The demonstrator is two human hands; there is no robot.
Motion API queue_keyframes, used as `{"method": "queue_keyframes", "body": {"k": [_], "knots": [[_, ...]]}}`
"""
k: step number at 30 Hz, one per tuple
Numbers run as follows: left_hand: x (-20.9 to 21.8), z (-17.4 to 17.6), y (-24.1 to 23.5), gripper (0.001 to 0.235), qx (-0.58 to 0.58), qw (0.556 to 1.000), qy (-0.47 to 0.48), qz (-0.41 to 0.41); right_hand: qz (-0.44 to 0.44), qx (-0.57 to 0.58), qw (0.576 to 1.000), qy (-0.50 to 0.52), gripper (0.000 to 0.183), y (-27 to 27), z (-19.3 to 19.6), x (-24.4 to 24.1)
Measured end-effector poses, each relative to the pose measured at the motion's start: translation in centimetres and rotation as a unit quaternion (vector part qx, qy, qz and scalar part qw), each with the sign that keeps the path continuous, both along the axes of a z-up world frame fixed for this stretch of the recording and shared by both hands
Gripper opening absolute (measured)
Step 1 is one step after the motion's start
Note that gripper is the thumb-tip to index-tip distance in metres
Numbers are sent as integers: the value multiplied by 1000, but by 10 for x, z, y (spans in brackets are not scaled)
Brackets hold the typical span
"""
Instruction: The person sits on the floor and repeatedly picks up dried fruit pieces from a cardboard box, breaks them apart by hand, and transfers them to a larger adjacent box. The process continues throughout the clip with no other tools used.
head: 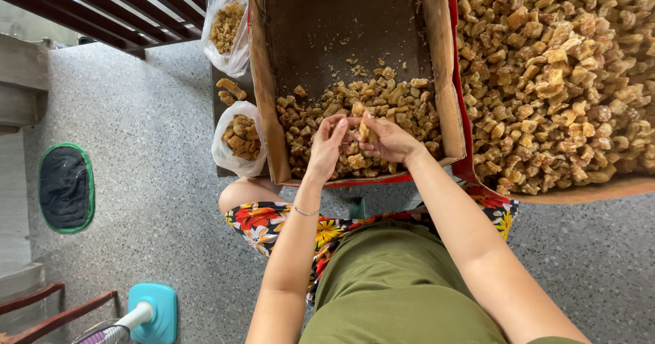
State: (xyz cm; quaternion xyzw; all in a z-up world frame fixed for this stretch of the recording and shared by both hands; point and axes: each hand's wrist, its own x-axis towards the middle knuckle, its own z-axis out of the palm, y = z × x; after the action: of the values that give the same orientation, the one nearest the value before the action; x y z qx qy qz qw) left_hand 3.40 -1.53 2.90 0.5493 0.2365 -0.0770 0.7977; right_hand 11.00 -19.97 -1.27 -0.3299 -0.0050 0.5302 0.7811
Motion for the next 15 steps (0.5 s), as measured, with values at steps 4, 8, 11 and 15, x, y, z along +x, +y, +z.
{"method": "queue_keyframes", "body": {"k": [4, 8, 11, 15], "knots": [[-5, 3, -10, 44, 47, 997, 13, -56, 17, -87, 994, -71, 48, 9, -11, -8], [-15, -13, -14, 40, 46, 998, -9, -47, -32, -108, 993, -30, 55, 7, -5, -11], [-20, -29, -12, 37, 36, 999, -8, -6, -61, -99, 993, -32, 53, 10, -2, -14], [-20, -44, -4, 33, 10, 998, -48, 43, -69, -90, 990, -84, 44, 11, 4, -13]]}}
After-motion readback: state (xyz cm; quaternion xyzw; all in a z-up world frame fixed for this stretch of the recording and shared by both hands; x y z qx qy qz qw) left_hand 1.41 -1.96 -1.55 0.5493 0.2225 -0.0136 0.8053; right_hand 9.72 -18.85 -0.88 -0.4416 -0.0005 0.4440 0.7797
